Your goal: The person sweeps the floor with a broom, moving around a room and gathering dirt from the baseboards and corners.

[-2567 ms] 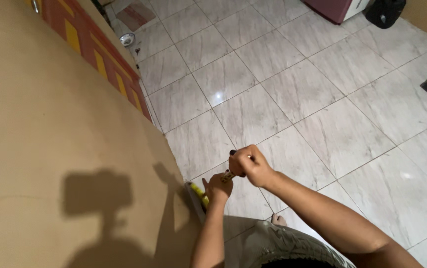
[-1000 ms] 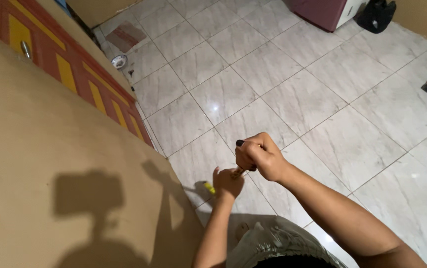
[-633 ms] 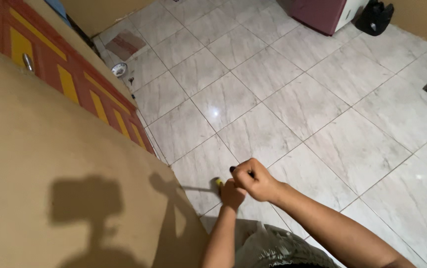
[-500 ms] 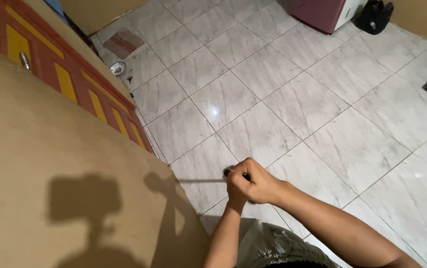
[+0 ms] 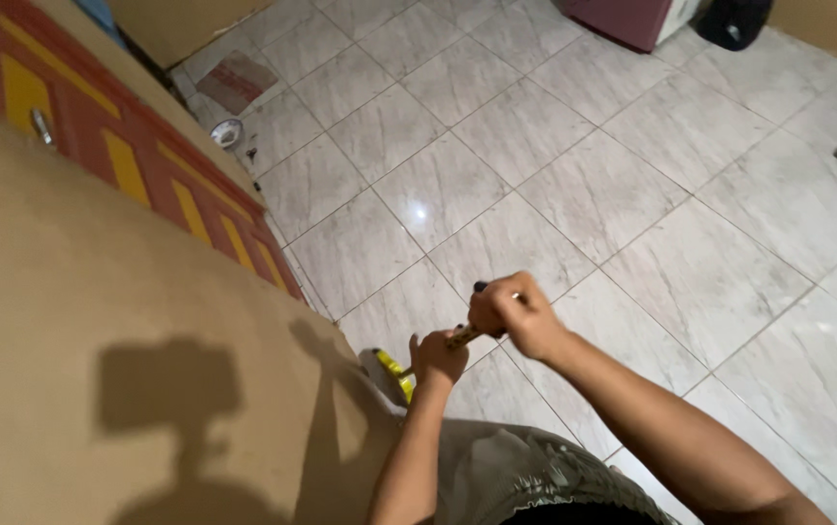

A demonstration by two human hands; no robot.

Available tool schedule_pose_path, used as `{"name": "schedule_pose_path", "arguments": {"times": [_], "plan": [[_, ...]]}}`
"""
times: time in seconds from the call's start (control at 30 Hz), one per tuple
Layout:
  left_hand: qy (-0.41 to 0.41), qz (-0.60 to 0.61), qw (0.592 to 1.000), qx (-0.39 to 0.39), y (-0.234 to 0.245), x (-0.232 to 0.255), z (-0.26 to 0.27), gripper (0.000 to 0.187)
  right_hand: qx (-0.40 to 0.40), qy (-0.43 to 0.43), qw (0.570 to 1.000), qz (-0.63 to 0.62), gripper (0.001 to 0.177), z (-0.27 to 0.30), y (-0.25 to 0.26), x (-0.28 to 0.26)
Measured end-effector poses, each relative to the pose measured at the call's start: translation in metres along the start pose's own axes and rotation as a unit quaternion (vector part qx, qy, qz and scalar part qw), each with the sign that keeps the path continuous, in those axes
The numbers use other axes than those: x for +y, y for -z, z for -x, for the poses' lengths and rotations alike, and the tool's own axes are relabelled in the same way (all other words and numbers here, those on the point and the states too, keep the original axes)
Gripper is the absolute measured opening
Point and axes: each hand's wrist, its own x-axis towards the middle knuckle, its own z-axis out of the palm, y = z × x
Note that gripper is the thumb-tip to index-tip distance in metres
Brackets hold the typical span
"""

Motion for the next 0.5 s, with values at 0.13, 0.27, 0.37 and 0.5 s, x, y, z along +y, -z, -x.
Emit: {"name": "schedule_pose_path", "arguments": {"times": [0.13,0.27,0.37,0.5], "plan": [[-0.035,0.054,0.998,-0.017,-0.043,-0.018,-0.013,0.028,0.021,-0.050,0.994,0.099,0.042,0.007,0.005,0.019],[-0.186,0.173,0.967,0.012,-0.103,-0.008,-0.045,0.031,0.014,-0.107,0.944,0.313,0.036,0.002,-0.010,-0.001],[-0.170,0.415,0.892,-0.063,-0.110,0.007,-0.056,0.030,-0.022,-0.096,0.943,0.318,0.036,-0.007,-0.030,-0.026],[-0.180,0.304,0.935,-0.030,-0.057,0.048,-0.047,0.023,-0.017,-0.003,0.957,0.290,0.035,-0.011,-0.039,-0.062]]}}
